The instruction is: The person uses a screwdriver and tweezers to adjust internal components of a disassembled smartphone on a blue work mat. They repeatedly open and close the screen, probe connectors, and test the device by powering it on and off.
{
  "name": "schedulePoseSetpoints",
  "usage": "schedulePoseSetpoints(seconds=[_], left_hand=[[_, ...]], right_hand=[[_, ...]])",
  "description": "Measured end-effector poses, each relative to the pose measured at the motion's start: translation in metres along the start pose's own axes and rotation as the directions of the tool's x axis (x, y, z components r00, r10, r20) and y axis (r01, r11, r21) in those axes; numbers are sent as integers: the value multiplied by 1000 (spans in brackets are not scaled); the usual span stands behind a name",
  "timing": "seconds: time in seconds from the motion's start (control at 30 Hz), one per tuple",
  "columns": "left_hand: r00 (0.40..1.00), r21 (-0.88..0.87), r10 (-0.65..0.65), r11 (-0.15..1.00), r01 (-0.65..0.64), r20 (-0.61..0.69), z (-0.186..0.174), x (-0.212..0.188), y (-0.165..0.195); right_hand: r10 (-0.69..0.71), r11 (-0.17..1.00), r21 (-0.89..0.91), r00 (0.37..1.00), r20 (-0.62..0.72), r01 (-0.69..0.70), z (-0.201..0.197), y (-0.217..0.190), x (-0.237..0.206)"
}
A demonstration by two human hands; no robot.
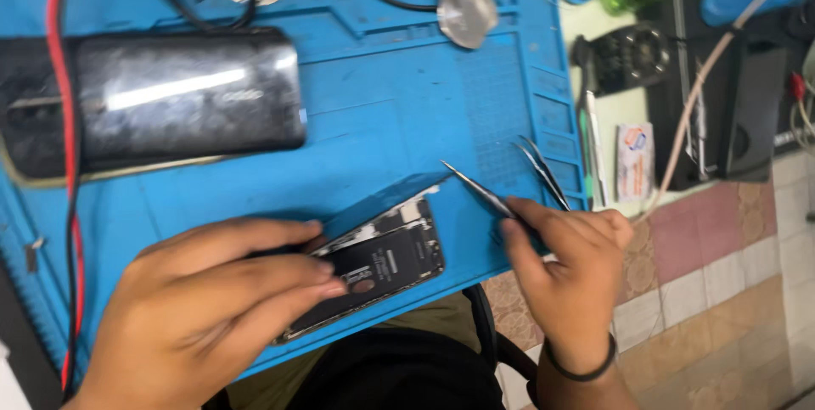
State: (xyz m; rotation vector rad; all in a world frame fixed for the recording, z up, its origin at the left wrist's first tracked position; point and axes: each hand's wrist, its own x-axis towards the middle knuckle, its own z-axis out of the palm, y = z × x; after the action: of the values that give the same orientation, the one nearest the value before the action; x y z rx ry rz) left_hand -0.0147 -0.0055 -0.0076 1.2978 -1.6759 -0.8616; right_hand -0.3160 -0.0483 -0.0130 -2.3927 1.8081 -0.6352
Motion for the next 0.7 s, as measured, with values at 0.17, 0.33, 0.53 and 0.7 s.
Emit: schedulePoseSetpoints(seconds=[0.17,0.33,0.53,0.7], left_hand=[[999,71,-37,997,36,12,1,-1,4],[1000,160,-10,987,13,-20,5,0,7],[1000,194,-23,981,23,-2,3,-3,6],[1000,275,-10,962,5,16,1,-5,2]], right_hand=[[-6,998,65,1000,29,4,-5,13,-1],[97,991,102,988,-117,-85,-20,61,10],[208,969,154,975,-81,-194,-31,110,23],[233,955,216,966,-109,-205,-35,123,12]])
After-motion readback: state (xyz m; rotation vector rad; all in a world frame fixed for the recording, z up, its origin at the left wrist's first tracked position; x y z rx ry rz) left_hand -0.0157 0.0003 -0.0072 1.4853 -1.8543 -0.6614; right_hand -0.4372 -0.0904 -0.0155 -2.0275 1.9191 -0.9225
